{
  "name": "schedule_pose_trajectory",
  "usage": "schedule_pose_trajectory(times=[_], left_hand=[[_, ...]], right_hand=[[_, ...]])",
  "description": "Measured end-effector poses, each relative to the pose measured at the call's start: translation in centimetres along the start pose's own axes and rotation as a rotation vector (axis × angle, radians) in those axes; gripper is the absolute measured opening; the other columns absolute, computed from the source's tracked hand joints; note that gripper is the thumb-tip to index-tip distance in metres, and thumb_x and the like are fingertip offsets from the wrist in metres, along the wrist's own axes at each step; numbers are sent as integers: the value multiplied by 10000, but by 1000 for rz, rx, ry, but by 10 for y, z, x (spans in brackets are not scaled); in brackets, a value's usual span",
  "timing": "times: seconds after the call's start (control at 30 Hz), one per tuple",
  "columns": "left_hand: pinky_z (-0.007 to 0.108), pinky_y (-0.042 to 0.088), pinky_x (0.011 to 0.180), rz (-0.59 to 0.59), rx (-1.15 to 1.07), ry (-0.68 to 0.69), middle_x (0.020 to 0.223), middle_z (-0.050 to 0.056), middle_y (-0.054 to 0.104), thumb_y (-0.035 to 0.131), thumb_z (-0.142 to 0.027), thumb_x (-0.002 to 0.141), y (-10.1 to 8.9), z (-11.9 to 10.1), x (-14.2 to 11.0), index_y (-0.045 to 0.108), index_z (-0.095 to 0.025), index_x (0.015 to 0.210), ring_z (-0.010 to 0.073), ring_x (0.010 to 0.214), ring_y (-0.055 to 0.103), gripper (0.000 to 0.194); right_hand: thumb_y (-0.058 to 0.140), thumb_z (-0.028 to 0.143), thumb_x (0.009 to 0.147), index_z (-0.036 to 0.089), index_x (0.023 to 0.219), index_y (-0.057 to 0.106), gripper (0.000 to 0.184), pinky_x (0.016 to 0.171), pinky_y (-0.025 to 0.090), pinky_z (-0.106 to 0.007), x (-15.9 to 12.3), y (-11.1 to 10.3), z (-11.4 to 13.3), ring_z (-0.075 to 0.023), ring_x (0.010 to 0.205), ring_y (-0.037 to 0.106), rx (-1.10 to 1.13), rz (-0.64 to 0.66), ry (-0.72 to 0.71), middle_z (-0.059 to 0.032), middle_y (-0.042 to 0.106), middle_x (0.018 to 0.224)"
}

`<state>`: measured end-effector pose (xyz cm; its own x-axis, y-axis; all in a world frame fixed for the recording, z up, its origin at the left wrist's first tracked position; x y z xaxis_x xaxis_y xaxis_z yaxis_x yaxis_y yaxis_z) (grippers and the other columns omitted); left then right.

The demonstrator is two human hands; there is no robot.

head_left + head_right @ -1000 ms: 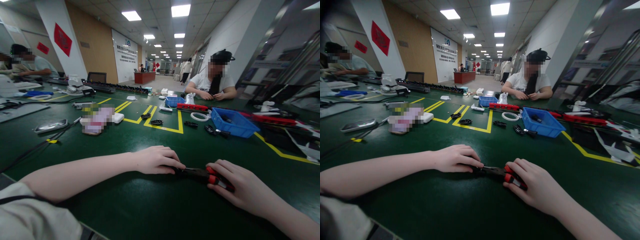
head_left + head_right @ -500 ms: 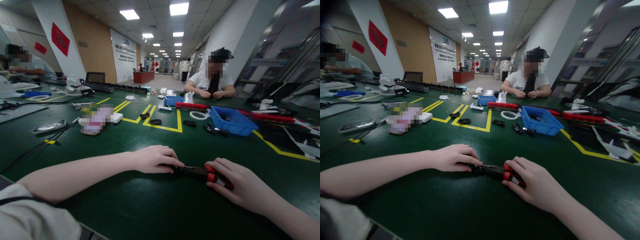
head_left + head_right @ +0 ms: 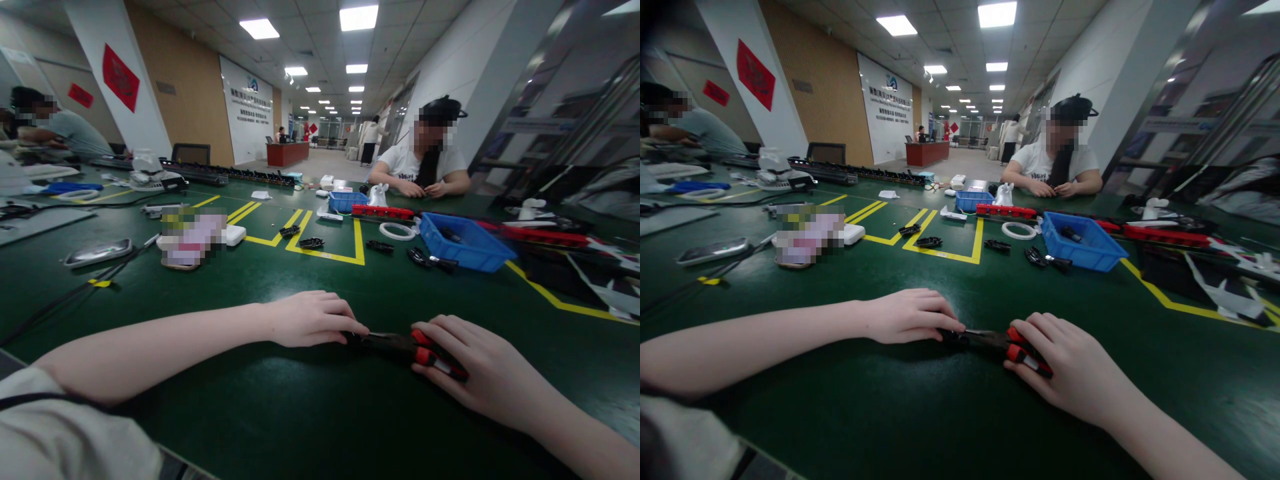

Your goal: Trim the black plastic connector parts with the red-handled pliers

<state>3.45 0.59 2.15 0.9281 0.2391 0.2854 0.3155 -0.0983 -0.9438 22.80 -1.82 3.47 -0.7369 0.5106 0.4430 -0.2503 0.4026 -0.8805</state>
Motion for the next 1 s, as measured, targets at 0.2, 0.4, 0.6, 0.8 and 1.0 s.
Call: schedule_pose_trajectory(times=[0.2,0.4,0.6,0.8,1.0], left_hand=[[332,489,903,5,12,5,1242,110,627,489,-264,1043,1,0,0,529,-178,1371,231,1083,589,342],[337,491,895,7,18,-1,1228,109,630,492,-263,1041,0,0,0,532,-176,1369,235,1075,591,342],[341,495,900,5,-6,-11,1221,108,634,504,-258,1035,-1,0,0,530,-178,1368,233,1071,600,344],[342,498,889,-5,-41,-28,1208,107,641,518,-270,1029,-1,2,1,540,-193,1359,233,1055,613,340],[340,485,897,-5,-40,-20,1209,105,640,521,-286,1026,0,2,0,548,-198,1351,235,1064,613,338]], right_hand=[[598,410,914,151,1143,645,349,692,605,-350,-1,0,1,-237,826,703,-20,-13,-13,-129,718,985],[588,417,920,155,1142,646,349,689,604,-343,-1,-1,1,-232,821,704,-17,-15,-9,-126,720,981],[602,426,912,163,1140,653,352,695,604,-343,1,-2,0,-235,830,709,13,-13,9,-124,725,990],[624,407,896,167,1146,647,348,680,609,-343,0,0,-2,-232,816,708,48,21,37,-118,725,984],[624,401,893,163,1141,655,345,680,603,-345,0,0,-1,-237,820,707,46,17,26,-124,722,984]])
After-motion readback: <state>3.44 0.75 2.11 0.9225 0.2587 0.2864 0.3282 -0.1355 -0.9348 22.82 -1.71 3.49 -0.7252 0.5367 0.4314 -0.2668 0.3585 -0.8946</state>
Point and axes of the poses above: each hand's wrist, its own x-axis towards the middle knuckle, its own y-axis out of the palm, z = x × y, the point moved 8 cm from there along x, towards the middle knuckle
